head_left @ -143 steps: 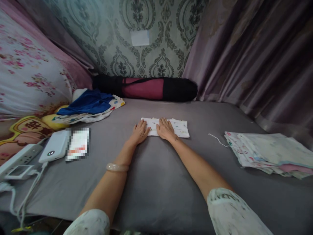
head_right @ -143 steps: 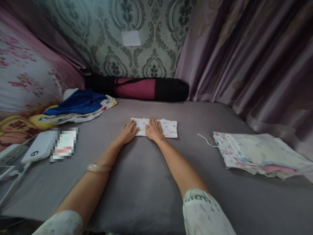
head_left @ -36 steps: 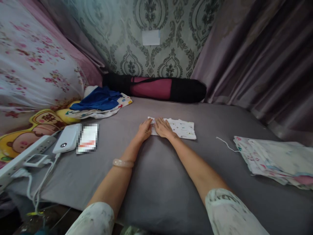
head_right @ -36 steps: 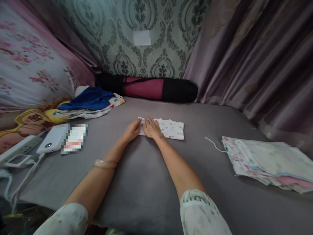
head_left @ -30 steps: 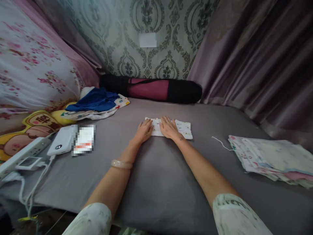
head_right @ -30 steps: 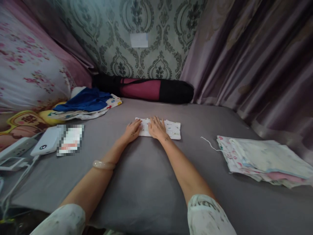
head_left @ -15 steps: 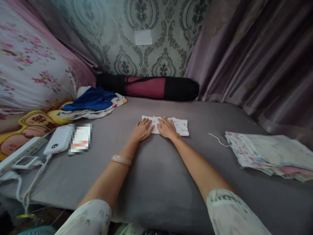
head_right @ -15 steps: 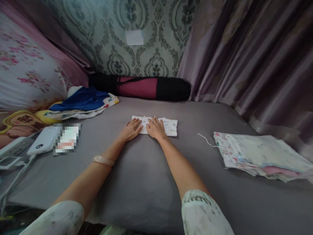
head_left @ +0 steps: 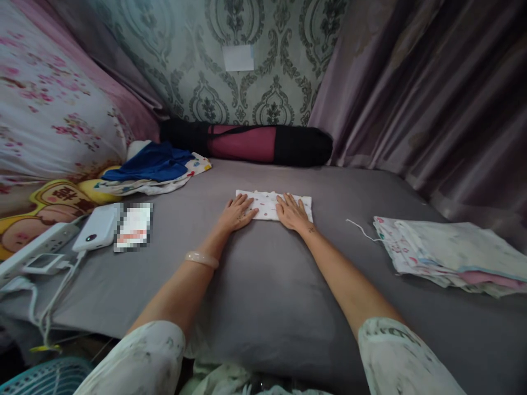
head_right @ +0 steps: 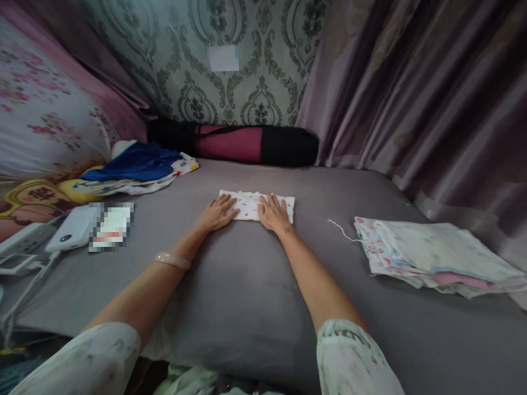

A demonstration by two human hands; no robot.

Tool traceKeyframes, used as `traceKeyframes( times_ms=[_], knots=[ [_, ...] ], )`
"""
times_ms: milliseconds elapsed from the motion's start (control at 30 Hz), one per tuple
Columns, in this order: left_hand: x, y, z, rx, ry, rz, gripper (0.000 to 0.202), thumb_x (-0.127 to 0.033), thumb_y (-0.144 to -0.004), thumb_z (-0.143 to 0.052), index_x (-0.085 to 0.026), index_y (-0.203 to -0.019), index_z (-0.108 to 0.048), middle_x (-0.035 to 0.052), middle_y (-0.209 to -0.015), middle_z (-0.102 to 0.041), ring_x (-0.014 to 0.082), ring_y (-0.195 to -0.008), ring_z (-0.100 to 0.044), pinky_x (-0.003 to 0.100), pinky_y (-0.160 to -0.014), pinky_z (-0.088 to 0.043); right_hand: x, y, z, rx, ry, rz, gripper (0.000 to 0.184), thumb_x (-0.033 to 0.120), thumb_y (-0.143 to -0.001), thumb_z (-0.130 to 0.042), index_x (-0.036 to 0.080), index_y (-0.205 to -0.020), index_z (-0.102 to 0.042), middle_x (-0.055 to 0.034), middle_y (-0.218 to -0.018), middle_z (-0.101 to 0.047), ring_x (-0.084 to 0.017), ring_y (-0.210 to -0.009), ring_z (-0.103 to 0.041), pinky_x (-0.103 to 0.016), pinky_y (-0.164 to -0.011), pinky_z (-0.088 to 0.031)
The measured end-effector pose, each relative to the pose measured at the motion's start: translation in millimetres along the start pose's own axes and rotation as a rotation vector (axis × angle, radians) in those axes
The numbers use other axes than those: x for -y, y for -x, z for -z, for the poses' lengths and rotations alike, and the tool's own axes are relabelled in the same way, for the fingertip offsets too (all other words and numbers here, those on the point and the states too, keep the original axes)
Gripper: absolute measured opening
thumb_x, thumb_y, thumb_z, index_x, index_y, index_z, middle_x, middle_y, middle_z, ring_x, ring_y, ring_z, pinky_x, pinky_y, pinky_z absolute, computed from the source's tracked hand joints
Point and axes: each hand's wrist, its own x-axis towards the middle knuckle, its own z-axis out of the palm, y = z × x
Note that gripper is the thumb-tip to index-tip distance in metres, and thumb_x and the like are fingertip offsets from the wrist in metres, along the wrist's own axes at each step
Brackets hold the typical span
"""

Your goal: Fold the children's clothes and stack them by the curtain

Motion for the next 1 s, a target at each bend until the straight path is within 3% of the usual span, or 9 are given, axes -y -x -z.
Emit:
traceKeyframes(
  times_ms=[167, 367, 500, 700, 833, 1000],
  knots=[
    [0, 0, -1.0, 0.0, -0.023, 0.002, 0.064, -0.06, -0.094, -0.026, -0.023, -0.144, -0.039, 0.0095, -0.153, -0.032, 0.0271, -0.144, -0.021, 0.048, -0.114, -0.02, 1, -2, -5, -0.022, 0.021, -0.006, 0.053, 0.037, -0.099, -0.02, 0.02, -0.147, -0.034, -0.0102, -0.155, -0.028, -0.025, -0.143, -0.019, -0.051, -0.114, -0.013],
    [2, -2, -5.2, 0.029, -0.067, 0.014, 0.066, -0.061, -0.094, -0.021, -0.023, -0.146, -0.036, 0.0103, -0.156, -0.027, 0.0277, -0.145, -0.018, 0.051, -0.114, -0.018, -2, -4, 5, 0.094, -0.017, -0.028, 0.057, 0.04, -0.099, -0.015, 0.018, -0.15, -0.028, -0.0106, -0.157, -0.023, -0.024, -0.145, -0.016, -0.049, -0.115, -0.012],
    [2, -3, -6.7, 0.048, -0.068, 0.017, 0.068, -0.062, -0.094, -0.017, -0.024, -0.146, -0.035, 0.0103, -0.157, -0.025, 0.0278, -0.145, -0.016, 0.052, -0.113, -0.018, -13, -1, 10, 0.019, 0.047, -0.056, 0.06, 0.041, -0.099, -0.014, 0.012, -0.149, -0.029, -0.0142, -0.156, -0.023, -0.025, -0.144, -0.016, -0.048, -0.116, -0.008],
    [0, -3, -2.4, 0.079, -0.069, 0.03, 0.067, -0.062, -0.093, -0.017, -0.028, -0.149, -0.029, 0.0084, -0.158, -0.022, 0.0286, -0.145, -0.015, 0.052, -0.114, -0.016, -31, 4, 0, 0.038, 0.076, -0.088, 0.061, 0.042, -0.098, -0.014, 0.01, -0.149, -0.027, -0.0139, -0.156, -0.023, -0.026, -0.144, -0.017, -0.049, -0.116, -0.011],
    [-1, -5, 2.2, 0.139, -0.04, 0.031, 0.065, -0.064, -0.093, -0.015, -0.033, -0.149, -0.026, 0.0067, -0.159, -0.018, 0.0291, -0.146, -0.012, 0.055, -0.113, -0.014, -35, 2, -5, 0.027, 0.08, -0.086, 0.061, 0.041, -0.098, -0.014, 0.009, -0.148, -0.029, -0.0138, -0.155, -0.025, -0.027, -0.144, -0.018, -0.048, -0.115, -0.013],
    [-2, -7, 8.1, 0.197, -0.054, 0.03, 0.066, -0.063, -0.093, -0.015, -0.031, -0.149, -0.026, 0.0089, -0.158, -0.019, 0.032, -0.145, -0.012, 0.058, -0.112, -0.013, -35, 0, -5, 0.053, 0.087, -0.099, 0.061, 0.041, -0.098, -0.013, 0.011, -0.149, -0.028, -0.0126, -0.156, -0.024, -0.026, -0.144, -0.017, -0.048, -0.116, -0.014]
  ],
)
